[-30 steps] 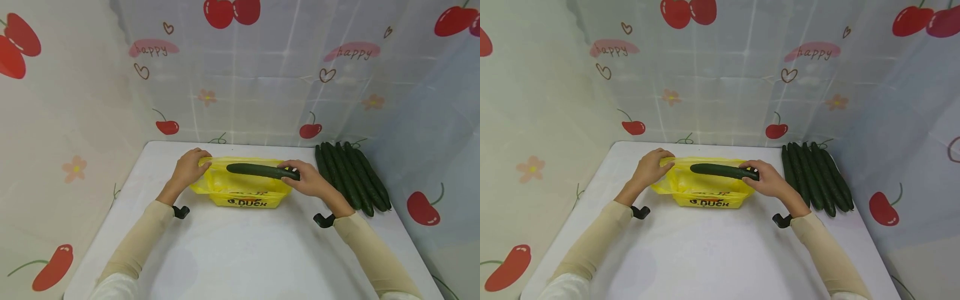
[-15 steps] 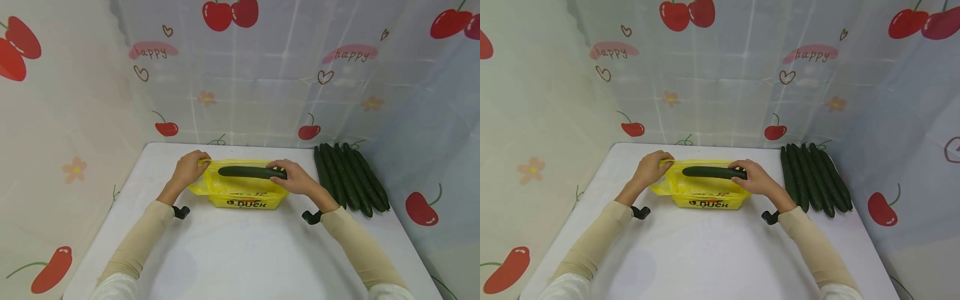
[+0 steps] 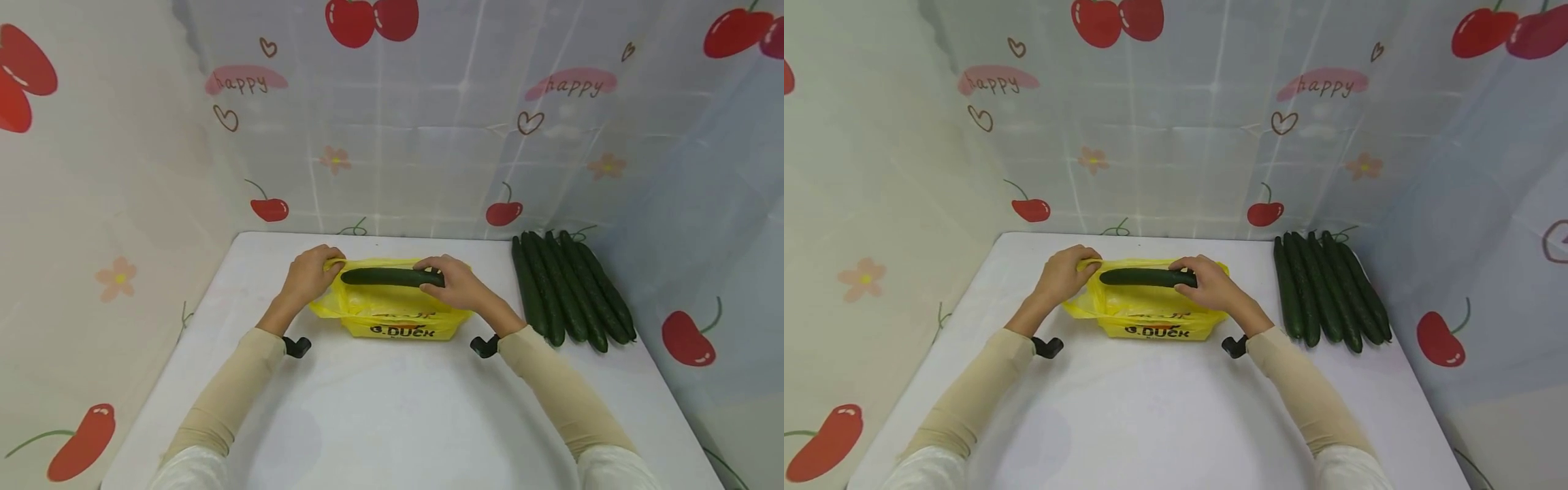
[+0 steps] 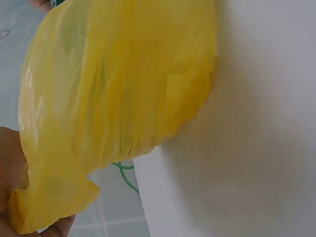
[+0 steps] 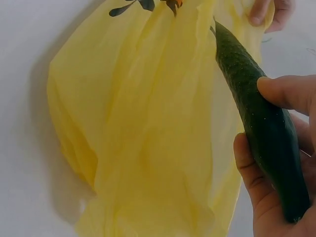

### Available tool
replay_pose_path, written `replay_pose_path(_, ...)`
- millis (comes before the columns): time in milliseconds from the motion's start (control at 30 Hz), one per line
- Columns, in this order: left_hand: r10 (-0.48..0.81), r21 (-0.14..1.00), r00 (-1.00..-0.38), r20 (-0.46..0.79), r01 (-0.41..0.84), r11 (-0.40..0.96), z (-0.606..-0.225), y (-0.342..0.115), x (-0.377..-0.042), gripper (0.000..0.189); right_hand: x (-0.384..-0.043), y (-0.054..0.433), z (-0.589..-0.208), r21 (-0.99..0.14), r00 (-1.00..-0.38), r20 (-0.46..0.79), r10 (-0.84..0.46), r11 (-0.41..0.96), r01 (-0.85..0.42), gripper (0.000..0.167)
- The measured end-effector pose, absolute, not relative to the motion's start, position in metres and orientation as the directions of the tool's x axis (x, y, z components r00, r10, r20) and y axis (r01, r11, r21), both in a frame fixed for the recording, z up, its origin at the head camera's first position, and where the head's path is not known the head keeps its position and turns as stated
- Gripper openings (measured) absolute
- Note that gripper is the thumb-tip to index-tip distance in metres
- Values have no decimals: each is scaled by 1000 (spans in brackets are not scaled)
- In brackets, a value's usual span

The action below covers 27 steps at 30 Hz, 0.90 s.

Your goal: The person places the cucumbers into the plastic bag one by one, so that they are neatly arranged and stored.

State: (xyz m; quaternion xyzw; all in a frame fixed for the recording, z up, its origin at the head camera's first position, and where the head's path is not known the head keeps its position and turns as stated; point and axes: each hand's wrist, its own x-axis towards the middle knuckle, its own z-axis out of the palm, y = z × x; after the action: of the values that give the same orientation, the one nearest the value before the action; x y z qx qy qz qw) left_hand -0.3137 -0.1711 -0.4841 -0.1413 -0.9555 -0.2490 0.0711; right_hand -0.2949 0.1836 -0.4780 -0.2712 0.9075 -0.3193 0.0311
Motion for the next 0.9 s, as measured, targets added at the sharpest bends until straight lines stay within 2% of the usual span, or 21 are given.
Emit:
replay_pose_path(433, 244, 446, -945, 220, 319, 836, -484, -172, -312, 21, -307, 178, -489, -603, -866, 6, -500, 689, -402, 47)
replay_pose_path(600, 240, 450, -947, 214, 314, 836, -486, -175, -312, 21, -310, 178, -488, -525, -890, -18, -455, 762, -379, 52)
replay_pose_path(767, 244, 450, -945, 218, 319, 834, -490, -176, -312, 20, -312, 175, -490, -403, -888, -63, -455, 826, -394, 51)
replay_pose_path(900, 255, 452, -941, 220, 331, 829, -490, -176, -312, 21, -313, 177, -495, -392, -902, -116, -416, 854, -343, 53)
